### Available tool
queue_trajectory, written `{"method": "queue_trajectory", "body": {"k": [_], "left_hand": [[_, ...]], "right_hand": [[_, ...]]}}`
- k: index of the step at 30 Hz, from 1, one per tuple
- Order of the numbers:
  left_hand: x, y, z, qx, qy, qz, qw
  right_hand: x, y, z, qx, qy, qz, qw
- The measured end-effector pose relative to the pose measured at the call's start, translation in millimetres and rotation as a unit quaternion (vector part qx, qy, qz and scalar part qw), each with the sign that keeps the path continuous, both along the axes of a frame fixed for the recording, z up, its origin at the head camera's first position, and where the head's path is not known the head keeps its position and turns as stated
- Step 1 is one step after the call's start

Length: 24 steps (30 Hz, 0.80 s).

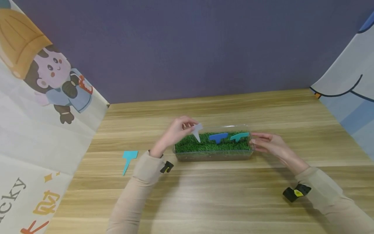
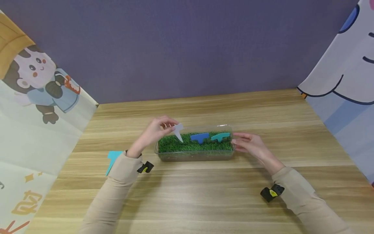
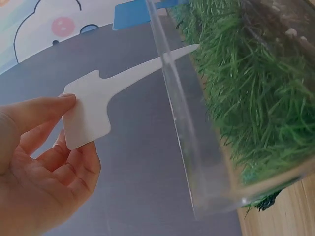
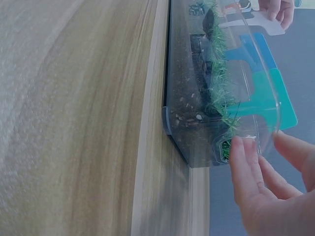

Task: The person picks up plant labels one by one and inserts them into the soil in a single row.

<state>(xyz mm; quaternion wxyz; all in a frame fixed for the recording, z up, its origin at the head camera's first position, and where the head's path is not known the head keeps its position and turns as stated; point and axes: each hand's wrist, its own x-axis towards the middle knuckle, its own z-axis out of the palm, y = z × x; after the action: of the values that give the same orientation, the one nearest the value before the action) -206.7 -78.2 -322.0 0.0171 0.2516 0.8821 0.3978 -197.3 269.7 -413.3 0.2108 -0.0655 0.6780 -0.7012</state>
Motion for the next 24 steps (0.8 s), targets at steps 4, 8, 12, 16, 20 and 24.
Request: {"method": "queue_trajectory", "body": {"k": [4,8,12,16,20,24], "left_hand": [[0.1,2.6,-2.0,-0.007,0.010,-0.007,0.9999],[0.1,5.3,-3.3,-0.018,0.017,-0.014,0.9996],[0.0,8.3,-3.9,-0.029,0.018,-0.025,0.9991],[-0.3,11.1,-5.0,-0.044,0.019,-0.029,0.9984],[-0.3,13.6,-6.2,-0.062,0.028,-0.029,0.9973],[0.1,15.2,-7.7,-0.071,0.040,-0.031,0.9962]], "right_hand": [[7.2,-7.0,15.3,0.023,-0.007,-0.012,0.9996],[10.6,-10.3,23.6,0.040,-0.022,-0.020,0.9987],[7.8,-7.1,16.2,0.035,-0.017,-0.017,0.9991],[-5.1,3.9,-11.6,0.028,-0.020,-0.023,0.9991],[-16.5,12.1,-33.8,0.011,-0.035,-0.033,0.9988],[-19.8,13.3,-39.9,0.004,-0.044,-0.043,0.9981]]}}
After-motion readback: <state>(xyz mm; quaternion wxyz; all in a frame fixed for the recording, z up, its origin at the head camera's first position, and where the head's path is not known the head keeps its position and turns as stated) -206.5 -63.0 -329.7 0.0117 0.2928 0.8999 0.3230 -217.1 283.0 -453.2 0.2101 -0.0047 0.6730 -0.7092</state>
